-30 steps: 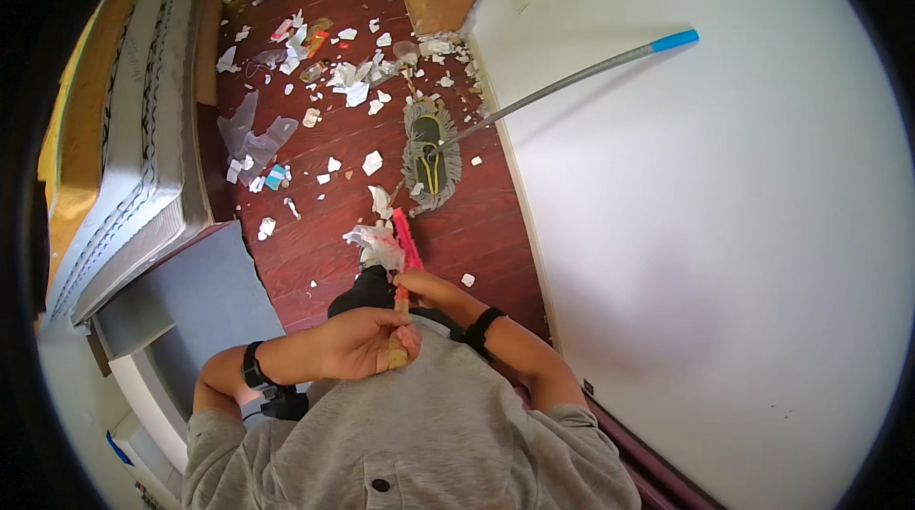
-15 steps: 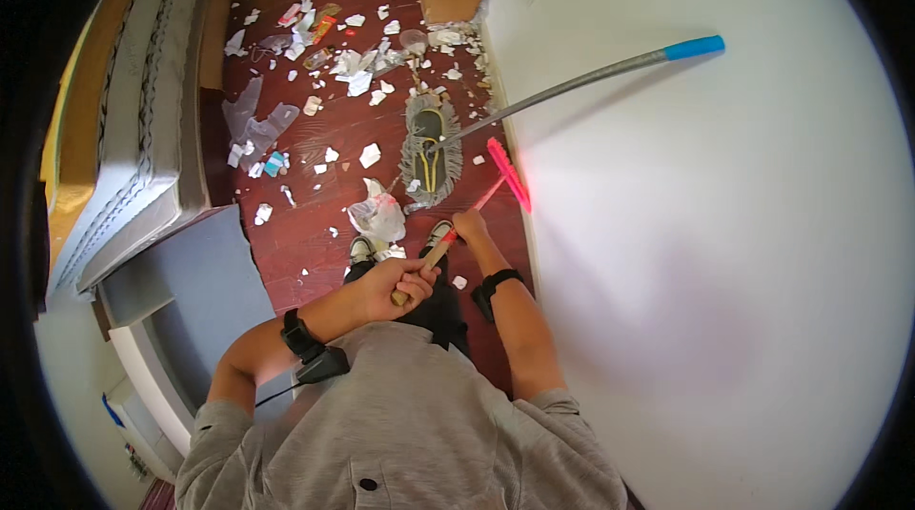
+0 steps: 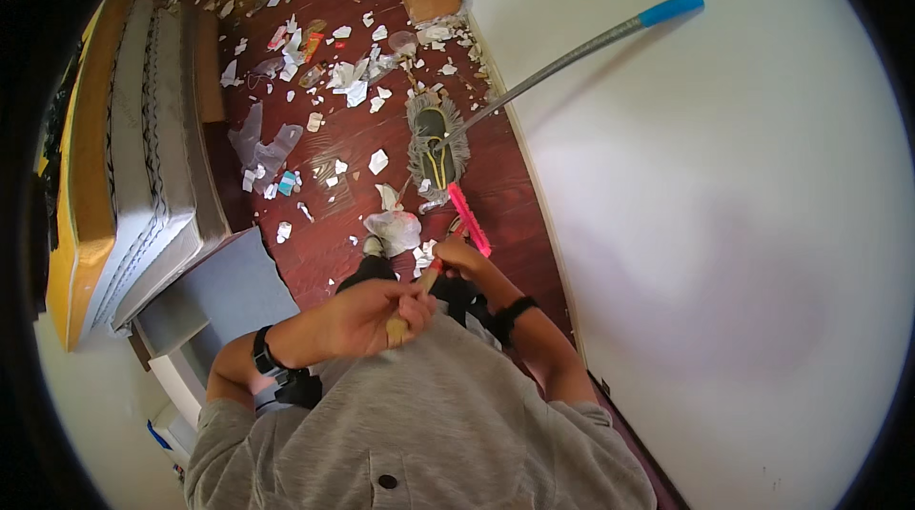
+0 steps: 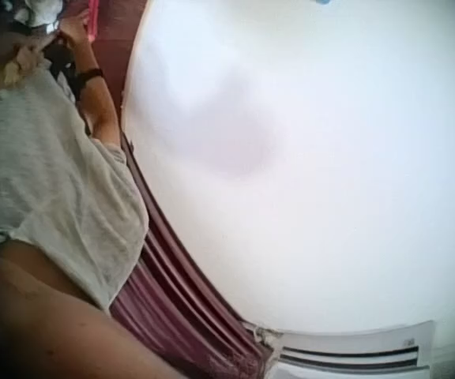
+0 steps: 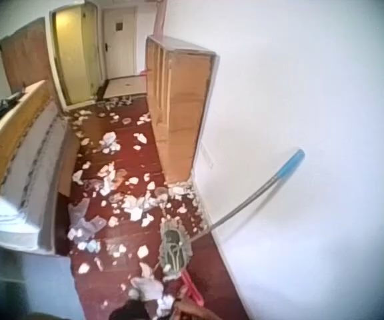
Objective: Sweeping up paper scraps and trash from a bedroom floor using a broom.
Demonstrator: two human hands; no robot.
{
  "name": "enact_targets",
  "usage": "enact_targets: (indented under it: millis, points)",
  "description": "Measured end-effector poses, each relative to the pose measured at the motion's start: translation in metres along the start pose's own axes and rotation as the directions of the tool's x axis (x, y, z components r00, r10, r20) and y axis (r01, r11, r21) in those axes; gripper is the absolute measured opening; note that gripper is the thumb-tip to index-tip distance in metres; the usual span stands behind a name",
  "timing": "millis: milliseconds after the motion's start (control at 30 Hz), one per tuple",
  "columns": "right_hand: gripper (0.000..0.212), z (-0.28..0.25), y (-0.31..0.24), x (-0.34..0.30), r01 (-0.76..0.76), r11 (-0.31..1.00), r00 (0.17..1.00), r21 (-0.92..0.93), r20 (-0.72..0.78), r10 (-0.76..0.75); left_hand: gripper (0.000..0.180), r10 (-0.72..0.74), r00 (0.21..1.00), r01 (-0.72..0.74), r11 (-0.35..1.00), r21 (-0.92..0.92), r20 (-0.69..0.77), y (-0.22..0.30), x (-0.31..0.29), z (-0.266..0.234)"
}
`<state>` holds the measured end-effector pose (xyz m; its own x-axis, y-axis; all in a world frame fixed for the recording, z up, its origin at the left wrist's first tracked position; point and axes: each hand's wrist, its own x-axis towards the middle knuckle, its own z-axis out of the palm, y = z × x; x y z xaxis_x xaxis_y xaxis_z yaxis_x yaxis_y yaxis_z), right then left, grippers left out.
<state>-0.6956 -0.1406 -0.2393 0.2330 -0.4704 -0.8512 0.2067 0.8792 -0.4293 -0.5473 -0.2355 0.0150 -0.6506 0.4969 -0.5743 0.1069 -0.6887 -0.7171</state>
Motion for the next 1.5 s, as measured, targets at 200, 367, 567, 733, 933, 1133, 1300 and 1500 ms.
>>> enact_targets:
  millis: [200, 367, 567, 733, 933, 1133, 1300, 1500]
  points:
    - [0.016, 0.056, -0.039, 0.006, -0.002, 1.0, 0.985, -0.027, -0.174, -0.002, 0.009, -0.086, 0.996, 0.08, 0.957, 0.278, 0.009, 0.042, -0.06, -0.03]
    - [0.015, 0.124, -0.065, 0.071, -0.05, 0.999, 0.963, -0.008, -0.266, 0.046, 0.008, 0.042, 0.999, -0.037, 0.969, 0.246, -0.019, 0.105, -0.105, -0.077]
    - [0.016, 0.219, -0.072, 0.111, -0.041, 0.994, 0.98, 0.099, -0.189, 0.059, 0.008, 0.095, 0.992, -0.08, 0.981, 0.175, -0.081, 0.12, -0.179, -0.082]
    - [0.016, 0.254, -0.058, 0.114, -0.064, 0.972, 0.983, 0.227, -0.155, 0.101, 0.009, -0.092, 0.988, 0.118, 0.965, 0.234, -0.12, 0.125, -0.196, -0.073]
    - [0.021, 0.236, -0.035, 0.068, 0.097, 0.965, 0.834, 0.242, -0.55, 0.054, 0.012, -0.284, 0.915, 0.353, 0.908, 0.226, -0.287, 0.128, -0.177, -0.088]
    - [0.027, 0.153, 0.066, 0.123, -0.128, 0.96, 0.743, -0.248, -0.665, -0.073, 0.014, 0.039, 0.897, 0.183, 0.874, 0.45, -0.44, 0.146, -0.071, -0.138]
    - [0.021, 0.206, 0.131, 0.125, 0.188, 0.98, 0.703, -0.064, -0.688, -0.18, 0.012, 0.092, 0.846, 0.253, 0.798, 0.547, -0.525, 0.082, -0.092, -0.159]
    - [0.016, 0.288, 0.145, 0.009, 0.361, 0.763, 0.797, 0.536, -0.602, 0.046, 0.016, -0.113, 0.812, 0.373, 0.855, 0.36, -0.573, -0.025, -0.091, -0.185]
